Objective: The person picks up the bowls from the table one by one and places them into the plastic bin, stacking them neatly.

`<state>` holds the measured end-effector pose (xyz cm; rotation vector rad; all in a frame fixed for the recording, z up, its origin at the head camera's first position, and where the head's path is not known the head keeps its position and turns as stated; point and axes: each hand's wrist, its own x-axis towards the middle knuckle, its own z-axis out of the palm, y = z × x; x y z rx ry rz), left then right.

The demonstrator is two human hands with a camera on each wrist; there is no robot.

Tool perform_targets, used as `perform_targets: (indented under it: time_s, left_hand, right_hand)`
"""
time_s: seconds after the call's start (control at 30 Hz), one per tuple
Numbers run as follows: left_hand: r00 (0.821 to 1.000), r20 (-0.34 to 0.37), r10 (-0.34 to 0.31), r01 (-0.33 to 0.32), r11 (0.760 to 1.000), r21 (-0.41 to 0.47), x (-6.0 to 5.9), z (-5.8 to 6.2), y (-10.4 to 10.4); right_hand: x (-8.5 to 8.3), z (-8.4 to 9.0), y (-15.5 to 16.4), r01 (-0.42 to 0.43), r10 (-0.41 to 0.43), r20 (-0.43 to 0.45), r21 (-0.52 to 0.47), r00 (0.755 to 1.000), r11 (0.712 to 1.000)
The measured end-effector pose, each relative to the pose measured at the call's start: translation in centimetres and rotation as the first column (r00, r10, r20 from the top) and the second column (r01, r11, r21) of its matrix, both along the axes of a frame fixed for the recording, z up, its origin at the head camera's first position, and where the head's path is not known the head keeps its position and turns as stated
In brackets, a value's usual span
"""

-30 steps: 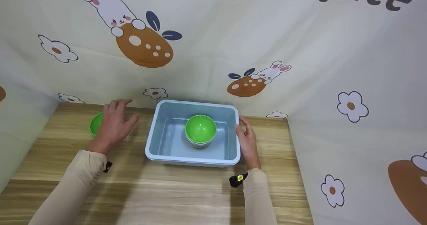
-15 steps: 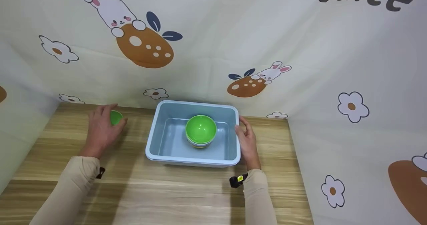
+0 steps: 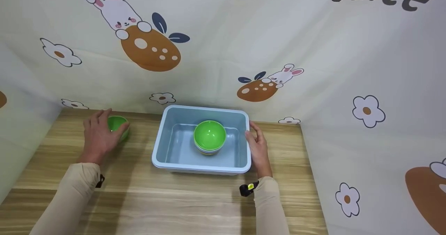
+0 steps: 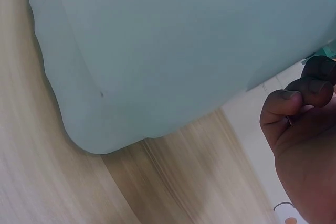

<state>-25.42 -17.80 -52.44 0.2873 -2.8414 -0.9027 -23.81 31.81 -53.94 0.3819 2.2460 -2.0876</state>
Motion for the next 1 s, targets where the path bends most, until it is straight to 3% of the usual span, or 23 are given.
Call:
perform_targets:
  time_s: [0.13, 0.37, 0.57, 1.0]
  left_hand:
    - [0.999, 0.039, 0.010, -0.010, 1.000, -0.006, -0.1, -0.6, -0.4]
    - [0.999, 0.042, -0.018, 0.022, 0.996, -0.081, -0.5, -1.6, -0.8]
    - [0.997, 0.075, -0.016, 0.020, 0.998, -0.054, -0.9, -2.3, -0.9]
    - [0.988, 0.152, 0.005, -0.001, 1.000, -0.029, -1.3, -2.4, -0.9]
  right_hand:
    - [0.0, 0.0, 0.0, -0.006, 0.006, 0.009, -0.003, 1.000, 1.000]
    - [0.1, 0.1, 0.0, -0.008, 0.008, 0.023, 0.011, 1.000, 1.000]
    - [0.1, 0.0, -0.1, 0.013, -0.014, -0.029, -0.022, 0.999, 1.000]
    - [0.0, 0.0, 0.2, -0.004, 0.004, -0.004, 0.006, 1.000, 1.000]
